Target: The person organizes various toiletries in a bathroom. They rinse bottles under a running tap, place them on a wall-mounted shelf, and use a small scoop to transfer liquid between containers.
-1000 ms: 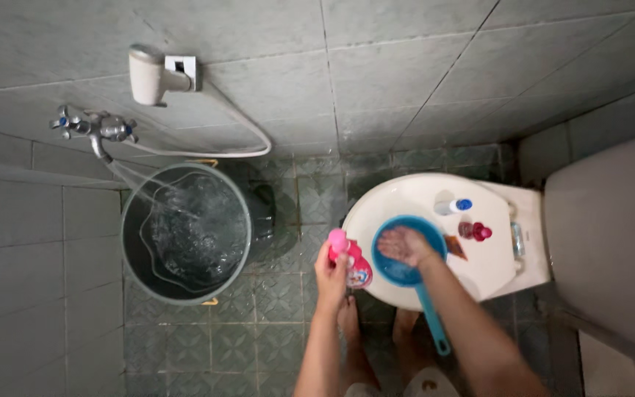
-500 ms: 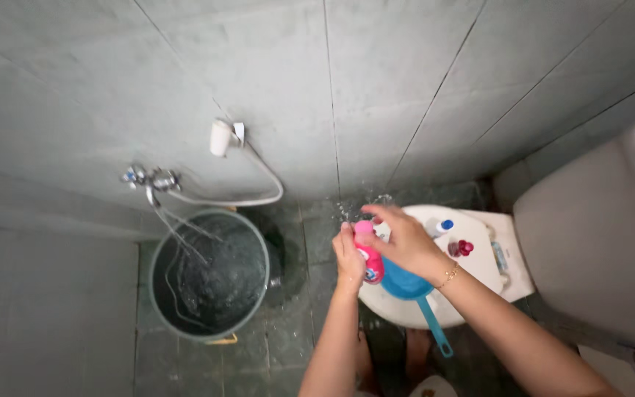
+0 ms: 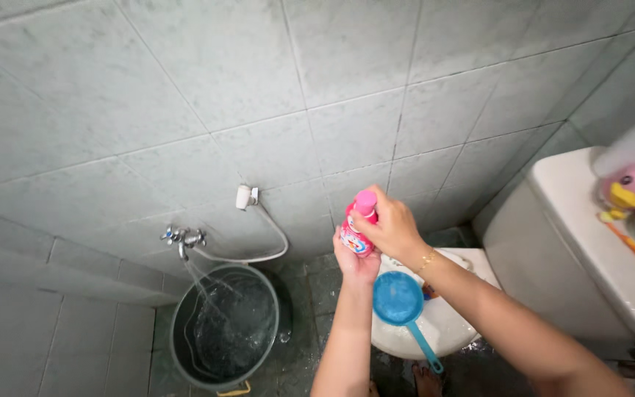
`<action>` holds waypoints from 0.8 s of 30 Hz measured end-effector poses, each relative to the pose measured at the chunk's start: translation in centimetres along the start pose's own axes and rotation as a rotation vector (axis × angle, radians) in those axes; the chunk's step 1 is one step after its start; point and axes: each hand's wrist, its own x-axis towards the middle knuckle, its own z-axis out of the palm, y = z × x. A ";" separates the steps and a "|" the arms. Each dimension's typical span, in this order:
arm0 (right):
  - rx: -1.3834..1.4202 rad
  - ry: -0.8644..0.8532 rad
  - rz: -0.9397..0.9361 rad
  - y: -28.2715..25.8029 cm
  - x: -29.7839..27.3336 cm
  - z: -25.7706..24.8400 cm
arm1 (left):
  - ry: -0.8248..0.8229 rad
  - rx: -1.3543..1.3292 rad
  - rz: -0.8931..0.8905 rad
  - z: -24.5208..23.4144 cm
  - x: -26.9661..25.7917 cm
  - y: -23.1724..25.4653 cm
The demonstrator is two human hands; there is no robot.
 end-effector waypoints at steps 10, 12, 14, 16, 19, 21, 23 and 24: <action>-0.124 0.105 -0.098 0.5 -1.6 -5.3 | 0.208 0.196 0.159 1.8 2.2 -6.8; -0.158 0.105 -0.132 1.1 -2.1 -6.8 | 0.238 0.319 0.239 0.7 3.6 -8.6; -0.219 0.104 -0.209 1.6 -2.5 -8.6 | 0.169 0.441 0.269 -0.6 5.5 -10.1; -0.312 0.095 -0.324 2.0 -2.5 -10.7 | 0.002 0.555 0.248 -1.3 7.4 -9.9; -0.083 0.237 -0.216 3.6 -2.1 -15.0 | -0.162 0.603 -0.092 -1.7 8.3 -5.4; 0.028 0.170 -0.160 4.8 -2.2 -16.9 | 0.006 1.179 -0.297 -3.1 6.9 -4.1; -0.017 0.098 -0.140 5.4 -2.7 -18.7 | 0.288 2.313 -0.241 -3.7 5.5 -4.3; -0.118 0.056 -0.142 5.4 -3.2 -19.9 | 0.458 2.871 -0.135 -3.1 5.6 -4.8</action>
